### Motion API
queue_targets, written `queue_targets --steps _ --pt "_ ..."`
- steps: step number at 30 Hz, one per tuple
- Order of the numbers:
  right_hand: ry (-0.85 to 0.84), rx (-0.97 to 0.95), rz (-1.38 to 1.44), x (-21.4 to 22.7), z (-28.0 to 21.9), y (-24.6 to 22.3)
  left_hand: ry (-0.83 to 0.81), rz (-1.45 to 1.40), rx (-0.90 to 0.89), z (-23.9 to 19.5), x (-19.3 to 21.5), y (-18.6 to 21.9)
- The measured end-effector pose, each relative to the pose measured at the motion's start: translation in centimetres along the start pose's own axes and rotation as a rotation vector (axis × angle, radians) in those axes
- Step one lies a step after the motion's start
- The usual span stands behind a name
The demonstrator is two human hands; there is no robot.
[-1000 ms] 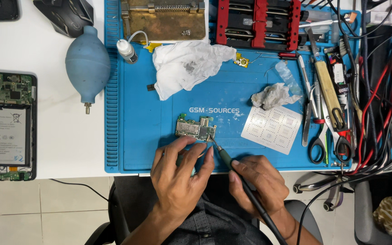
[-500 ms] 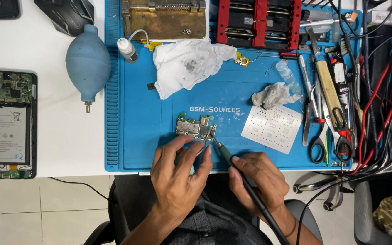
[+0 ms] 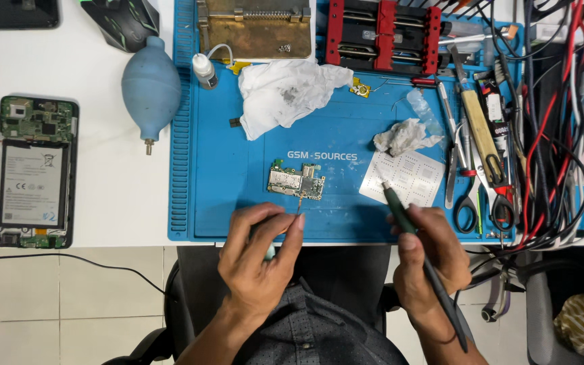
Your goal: The person uses a soldering iron and tweezers to apply solder to a small circuit board placed on a blue mat. The person repeatedly heats and applies solder to specific points on the board while holding it steady with tweezers.
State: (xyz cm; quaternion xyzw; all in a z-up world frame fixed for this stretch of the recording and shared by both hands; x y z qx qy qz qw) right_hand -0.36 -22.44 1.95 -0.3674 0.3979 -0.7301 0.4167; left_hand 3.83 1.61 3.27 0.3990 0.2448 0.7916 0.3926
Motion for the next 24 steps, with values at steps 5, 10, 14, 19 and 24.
queue_targets --steps 5,10,14,19,24 --pt "-0.299 0.240 -0.173 -1.8 4.4 -2.7 0.060 0.000 0.071 -1.7 2.3 0.2" --pt "-0.814 0.282 -0.178 -7.0 8.0 -3.9 0.070 -0.059 0.148 -2.3 4.5 1.5" --pt "-1.180 0.286 -0.244 -9.2 9.3 -3.5 0.121 -0.013 0.212 -3.4 6.6 1.1" --pt "-1.242 0.244 -0.266 -9.2 9.9 -3.1 0.167 0.045 0.293 -5.2 8.2 -0.1" --pt "-1.060 0.461 -0.316 -8.2 8.7 -1.8 0.141 0.038 0.283 -5.0 8.0 -0.2"
Point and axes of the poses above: each hand's wrist, its own z-axis towards the middle knuckle, its own x-axis out of the back of the hand, y = z × x, the point moved 6 cm from there along z, towards the middle knuckle, and after that the axes turned 8 degrees about z, right-handed, at the moved point
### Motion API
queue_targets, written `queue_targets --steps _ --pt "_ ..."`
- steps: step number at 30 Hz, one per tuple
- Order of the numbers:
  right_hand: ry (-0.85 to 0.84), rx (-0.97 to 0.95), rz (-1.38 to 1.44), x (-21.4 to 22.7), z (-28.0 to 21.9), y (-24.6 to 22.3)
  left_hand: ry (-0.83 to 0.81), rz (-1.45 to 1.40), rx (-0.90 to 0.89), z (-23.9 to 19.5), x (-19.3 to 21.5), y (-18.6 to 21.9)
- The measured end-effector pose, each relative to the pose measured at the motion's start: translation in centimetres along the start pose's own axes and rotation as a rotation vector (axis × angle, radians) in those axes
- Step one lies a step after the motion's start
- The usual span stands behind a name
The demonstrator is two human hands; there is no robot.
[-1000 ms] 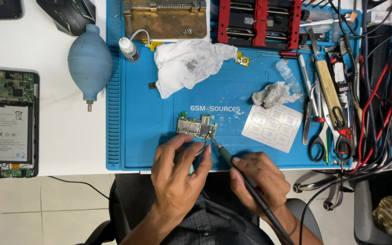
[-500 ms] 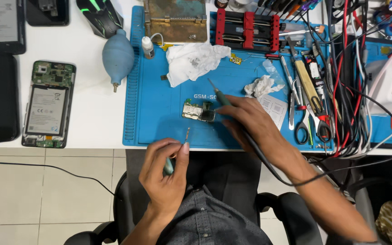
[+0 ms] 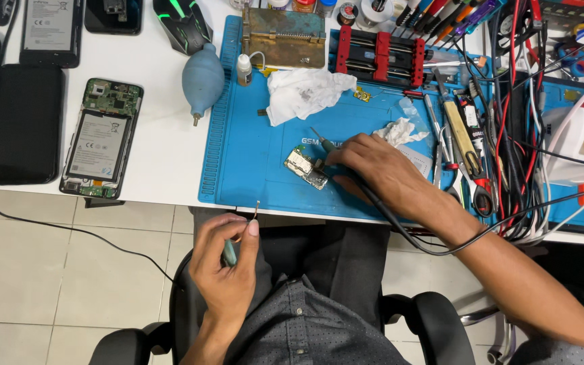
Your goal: The person uses a soldering iron and tweezers to apply solder to a small circuit board placed on a blue mat. The person repeatedly heats and applies solder to specific points on the board while holding it steady with tweezers.
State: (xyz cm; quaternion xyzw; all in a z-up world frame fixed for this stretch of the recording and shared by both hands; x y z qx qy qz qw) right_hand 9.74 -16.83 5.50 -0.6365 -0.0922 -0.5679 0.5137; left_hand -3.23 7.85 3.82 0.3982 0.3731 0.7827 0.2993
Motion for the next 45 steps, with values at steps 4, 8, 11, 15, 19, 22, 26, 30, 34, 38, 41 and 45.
queue_targets --steps 4,8,11,15,19,22,26,30,34,38,41,45 --pt "0.053 0.007 -0.017 0.4 0.1 -0.9 -0.018 -0.036 -0.029 0.1 -0.9 0.1" --pt "-0.222 -0.124 0.198 0.1 2.6 -1.2 -0.042 -0.064 -0.071 -0.3 -1.9 0.7" --pt "-0.322 -0.036 0.135 -0.4 3.9 -1.2 -0.046 -0.058 -0.104 -0.9 -2.1 1.0" --pt "-0.352 -0.011 -0.076 -0.9 3.6 0.1 -0.007 -0.036 -0.230 -0.8 -1.8 1.8" --pt "-0.077 0.022 -0.212 -0.4 2.2 0.4 -0.013 -0.007 -0.285 -0.7 -2.1 1.9" --pt "0.097 -0.058 -0.403 0.1 1.1 0.3 -0.026 -0.024 -0.289 -0.3 -2.6 2.0" --pt "0.064 -0.095 -0.055 -0.7 0.0 0.3 -0.038 -0.043 -0.284 -0.5 -3.5 2.1" --pt "0.077 -0.114 -0.049 -1.6 0.5 0.0 -0.070 -0.070 -0.263 -0.6 -3.7 2.9" --pt "0.247 -0.126 -0.278 -0.7 -0.5 -0.9 -0.061 -0.062 -0.233 -0.9 -3.5 2.4" --pt "0.441 -0.297 -0.169 2.5 -7.3 -0.2 -0.062 -0.058 -0.183 -0.8 -3.1 1.8" --pt "0.447 -0.422 -0.314 4.4 -12.7 -1.2 -0.074 -0.095 -0.113 -0.6 -3.3 1.3" --pt "0.197 -0.729 -0.751 3.9 -17.9 -0.9 -0.072 -0.130 -0.108 -0.8 -3.9 1.3"
Point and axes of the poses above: each hand's wrist, its own z-axis towards the middle knuckle, its own x-axis out of the back of the hand, y = z × x, the point moved 6 cm from there along z, towards the middle knuckle, and after that the axes turned 8 degrees about z, right-handed, at the moved point
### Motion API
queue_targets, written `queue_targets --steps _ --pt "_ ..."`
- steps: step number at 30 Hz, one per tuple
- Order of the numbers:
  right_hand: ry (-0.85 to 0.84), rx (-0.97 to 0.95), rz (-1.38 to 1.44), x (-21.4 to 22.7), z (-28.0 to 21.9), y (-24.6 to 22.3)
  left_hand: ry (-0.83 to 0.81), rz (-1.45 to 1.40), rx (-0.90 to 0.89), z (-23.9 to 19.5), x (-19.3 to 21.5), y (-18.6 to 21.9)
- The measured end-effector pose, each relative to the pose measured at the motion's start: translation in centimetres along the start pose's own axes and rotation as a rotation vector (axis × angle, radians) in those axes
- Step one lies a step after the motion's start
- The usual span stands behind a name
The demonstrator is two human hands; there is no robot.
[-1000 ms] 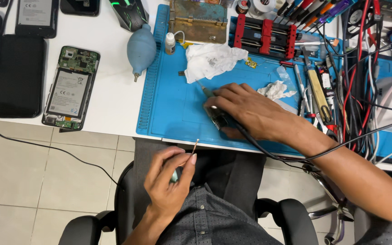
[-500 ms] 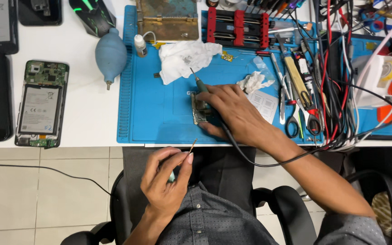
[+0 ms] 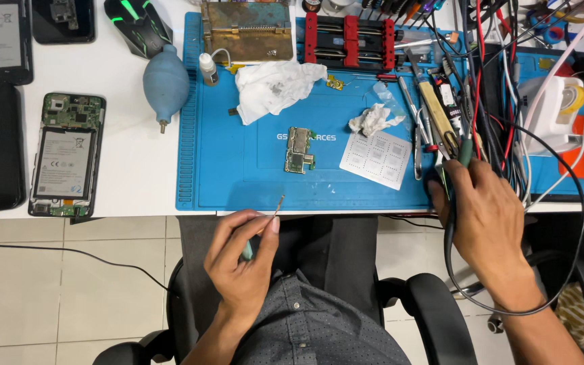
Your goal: The person uses a soldering iron and tweezers to apply solder to a small circuit board placed on a blue mat. The person repeatedly heats and applies solder to specific points on the board while holding it steady with tweezers.
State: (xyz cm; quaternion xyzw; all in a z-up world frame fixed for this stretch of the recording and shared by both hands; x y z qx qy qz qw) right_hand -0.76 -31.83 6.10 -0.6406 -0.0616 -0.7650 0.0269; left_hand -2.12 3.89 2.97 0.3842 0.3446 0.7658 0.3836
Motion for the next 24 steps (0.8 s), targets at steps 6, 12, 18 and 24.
queue_targets --steps 6,12,18,24 --pt "-0.163 -0.126 0.336 0.3 1.6 -0.1 -0.014 -0.051 -0.078 0.3 -0.4 2.1" --pt "-0.316 -0.185 0.215 1.3 0.9 1.7 -0.048 -0.142 -0.188 0.7 0.4 3.0" --pt "-0.651 -0.485 0.108 4.3 -2.7 5.9 -0.044 -0.153 -0.235 0.7 0.8 3.1" --pt "-0.386 -0.409 0.806 4.1 -6.8 4.0 -0.065 -0.174 -0.199 1.2 0.9 3.0"
Point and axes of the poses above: each hand's wrist, its own z-axis towards the middle knuckle, its own x-axis out of the back of the hand, y = z × x, the point moved 6 cm from there along z, towards the middle knuckle, and after that the axes turned 8 degrees about z, right-handed, at the moved point
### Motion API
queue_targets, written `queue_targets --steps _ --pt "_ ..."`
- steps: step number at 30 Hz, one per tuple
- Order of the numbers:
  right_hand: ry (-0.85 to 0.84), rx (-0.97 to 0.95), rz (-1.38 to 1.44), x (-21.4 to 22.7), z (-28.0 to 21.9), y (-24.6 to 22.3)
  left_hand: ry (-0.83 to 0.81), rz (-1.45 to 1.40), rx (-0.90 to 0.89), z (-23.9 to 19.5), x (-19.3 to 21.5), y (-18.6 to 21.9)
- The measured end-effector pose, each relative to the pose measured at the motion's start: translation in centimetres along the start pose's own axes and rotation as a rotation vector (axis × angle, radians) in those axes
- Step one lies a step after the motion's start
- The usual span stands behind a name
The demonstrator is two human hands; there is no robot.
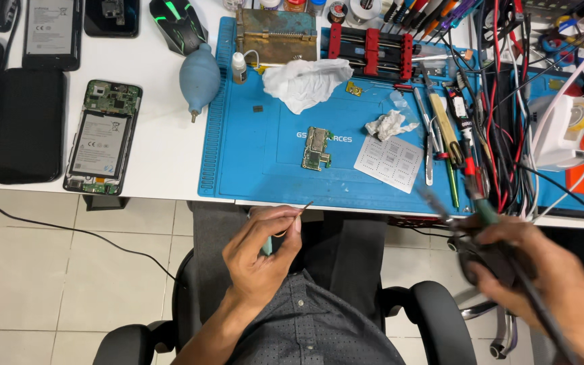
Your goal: The person uses a soldering iron and tweezers to apply solder to a small circuit board placed on a blue mat. The person repeatedly heats and applies solder to specific points on the board while holding it steady with tweezers.
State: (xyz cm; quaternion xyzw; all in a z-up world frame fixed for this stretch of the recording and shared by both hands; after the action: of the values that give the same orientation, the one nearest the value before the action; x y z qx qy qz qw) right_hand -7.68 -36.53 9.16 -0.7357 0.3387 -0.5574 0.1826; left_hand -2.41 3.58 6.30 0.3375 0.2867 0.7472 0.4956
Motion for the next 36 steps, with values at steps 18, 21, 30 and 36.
queue_targets --steps 18,21,30,36 --pt "-0.537 0.521 0.854 -16.4 7.0 -13.6 0.036 0.155 -0.166 2.7 2.2 0.6" --pt "-0.552 0.434 0.968 -17.0 7.2 -12.8 0.022 0.154 -0.151 2.6 2.1 0.1" --pt "-0.526 0.388 0.894 -17.1 8.0 -12.6 0.008 0.149 -0.133 2.3 1.9 -0.8" --pt "-0.540 0.393 0.912 -17.3 8.0 -12.8 0.010 0.155 -0.113 1.9 1.9 -1.2"
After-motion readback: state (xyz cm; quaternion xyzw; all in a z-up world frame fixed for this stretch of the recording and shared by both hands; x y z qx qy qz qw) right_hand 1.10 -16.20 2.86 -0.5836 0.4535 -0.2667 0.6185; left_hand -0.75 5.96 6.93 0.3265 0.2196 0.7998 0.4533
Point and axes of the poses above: each hand's wrist, its own z-axis towards the middle knuckle, its own x-axis out of the back of the hand, y = z × x, the point moved 6 cm from there along z, towards the middle knuckle, and after that the axes turned 8 degrees about z, right-handed, at the moved point
